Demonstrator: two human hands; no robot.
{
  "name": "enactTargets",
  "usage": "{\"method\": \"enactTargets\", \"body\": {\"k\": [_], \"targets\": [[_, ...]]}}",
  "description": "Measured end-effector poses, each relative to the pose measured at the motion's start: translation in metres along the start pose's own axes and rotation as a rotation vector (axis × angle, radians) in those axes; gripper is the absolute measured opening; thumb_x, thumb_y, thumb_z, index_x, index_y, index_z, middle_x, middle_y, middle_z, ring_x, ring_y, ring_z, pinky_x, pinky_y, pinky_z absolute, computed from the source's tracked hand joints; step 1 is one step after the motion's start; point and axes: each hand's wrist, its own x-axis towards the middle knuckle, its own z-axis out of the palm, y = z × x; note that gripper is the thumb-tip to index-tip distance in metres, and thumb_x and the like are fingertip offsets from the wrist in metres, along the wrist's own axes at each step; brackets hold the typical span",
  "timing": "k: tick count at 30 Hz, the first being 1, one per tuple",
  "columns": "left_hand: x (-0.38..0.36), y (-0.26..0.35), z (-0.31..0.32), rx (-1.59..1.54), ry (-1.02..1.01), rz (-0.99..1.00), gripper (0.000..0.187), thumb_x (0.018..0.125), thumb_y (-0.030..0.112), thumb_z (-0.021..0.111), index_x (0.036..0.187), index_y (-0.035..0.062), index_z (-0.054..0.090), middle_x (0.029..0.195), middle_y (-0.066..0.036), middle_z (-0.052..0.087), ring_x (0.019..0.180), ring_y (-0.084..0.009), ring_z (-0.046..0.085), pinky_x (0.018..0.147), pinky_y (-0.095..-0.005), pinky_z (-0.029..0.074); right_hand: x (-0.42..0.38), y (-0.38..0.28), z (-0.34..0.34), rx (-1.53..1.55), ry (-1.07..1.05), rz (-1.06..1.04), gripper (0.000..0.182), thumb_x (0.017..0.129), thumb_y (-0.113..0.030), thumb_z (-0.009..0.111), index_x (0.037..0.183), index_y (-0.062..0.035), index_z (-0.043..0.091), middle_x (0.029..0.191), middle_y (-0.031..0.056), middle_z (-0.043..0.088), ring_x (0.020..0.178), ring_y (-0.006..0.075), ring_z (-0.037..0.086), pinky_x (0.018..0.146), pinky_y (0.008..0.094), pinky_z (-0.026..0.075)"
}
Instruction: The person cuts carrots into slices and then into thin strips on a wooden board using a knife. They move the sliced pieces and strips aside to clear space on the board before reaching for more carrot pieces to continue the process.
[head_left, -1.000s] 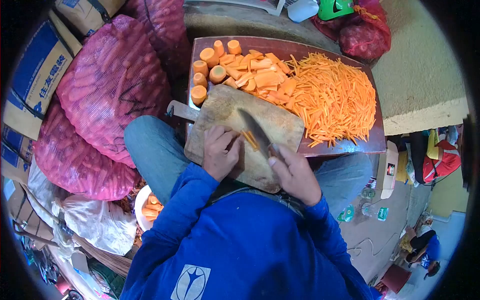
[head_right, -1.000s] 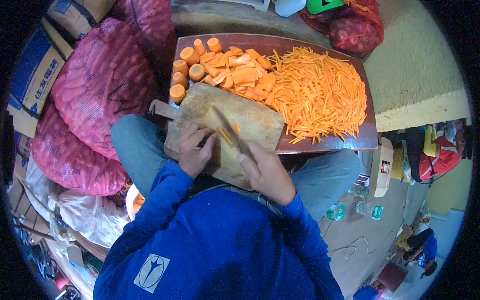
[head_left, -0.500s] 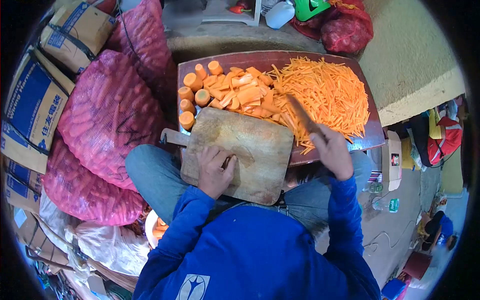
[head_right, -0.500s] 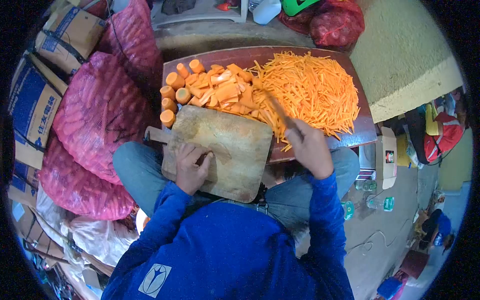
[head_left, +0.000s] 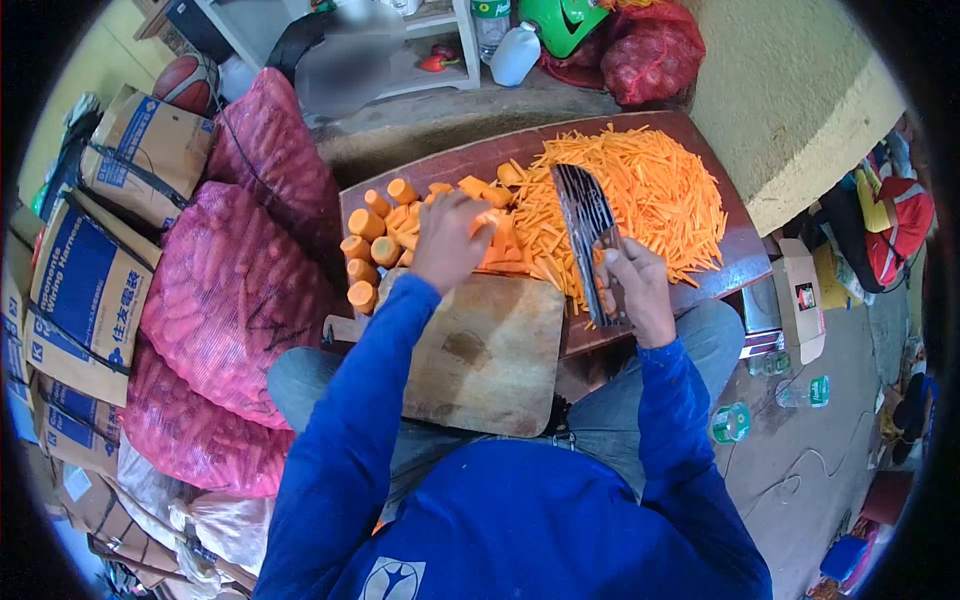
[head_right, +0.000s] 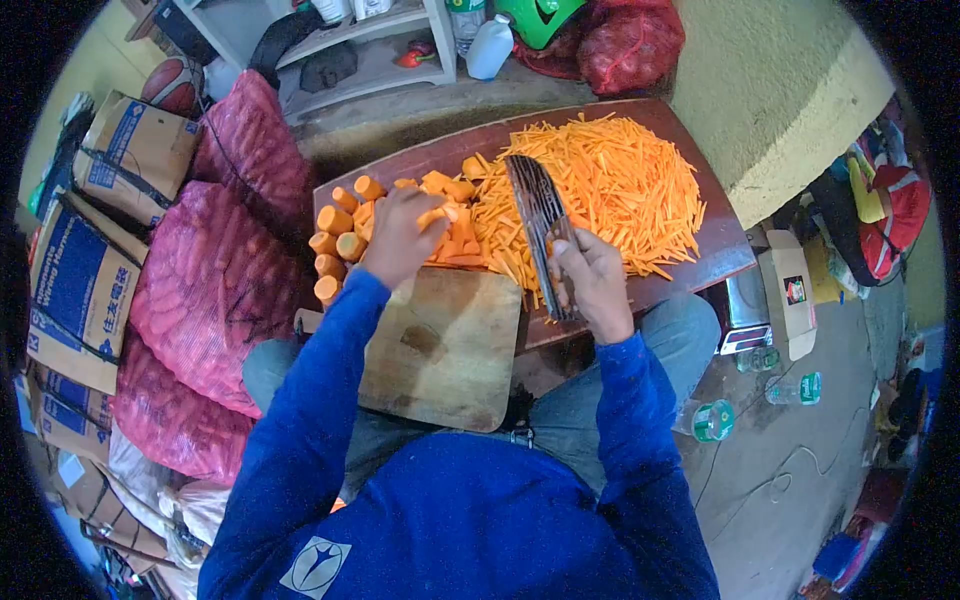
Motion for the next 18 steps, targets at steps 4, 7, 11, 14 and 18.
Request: {"method": "enactTargets", "body": {"k": [4,7,11,14,18], "targets": [[0.068,-0.028,0.041,0.160,-0.199,-0.045,0.037,0.085,0.021,0.081,0.120,0.0100,0.079,0.123,-0.017,0.072,0.128,-0.0401,0.060,0.103,-0.0627,0.043,0.002,0.000,0.002,0.066,-0.003,0.007,0.023,0.111,-0.024,0.063,0.117,-0.0023,0.067,0.074,-0.0009,0.060,0.047,0.0068,0.051,0.043,0.0242,0.037],[0.100,-0.046,0.066,0.184,-0.414,-0.151,0.047,0.083,0.022,0.081,0.130,0.0121,0.077,0.136,-0.019,0.069,0.139,-0.0423,0.055,0.112,-0.0695,0.039,0.004,0.001,0.002,0.079,0.000,0.024,0.022,0.111,-0.024,0.062,0.111,-0.0020,0.066,0.073,-0.0016,0.059,0.048,0.0062,0.050,0.043,0.0240,0.036],[0.122,-0.111,0.120,0.044,-0.472,-0.126,0.056,0.079,0.020,0.080,0.135,0.0147,0.076,0.144,-0.021,0.066,0.144,-0.0457,0.051,0.118,-0.0732,0.034,0.005,-0.001,0.005,0.091,-0.018,0.011,0.021,0.111,-0.023,0.062,0.103,-0.0036,0.064,0.071,-0.0029,0.057,0.049,0.0048,0.049,0.044,0.0237,0.036],[0.129,-0.083,0.104,0.127,-0.593,-0.140,0.056,0.079,0.021,0.081,0.135,0.0170,0.076,0.142,-0.022,0.067,0.143,-0.0475,0.051,0.121,-0.0725,0.033,0.005,0.000,0.004,0.098,-0.062,0.036,0.021,0.111,-0.020,0.062,0.097,-0.0042,0.062,0.070,-0.0034,0.056,0.049,0.0040,0.048,0.044,0.0237,0.037],[0.129,-0.100,0.115,0.105,-0.547,-0.098,0.054,0.077,0.022,0.084,0.131,0.0163,0.078,0.139,-0.021,0.069,0.142,-0.0480,0.052,0.120,-0.0697,0.036,0.004,-0.006,0.006,0.091,-0.082,0.029,0.022,0.111,-0.018,0.062,0.094,-0.0047,0.060,0.069,-0.0033,0.056,0.049,0.0044,0.049,0.045,0.0246,0.038]]}}
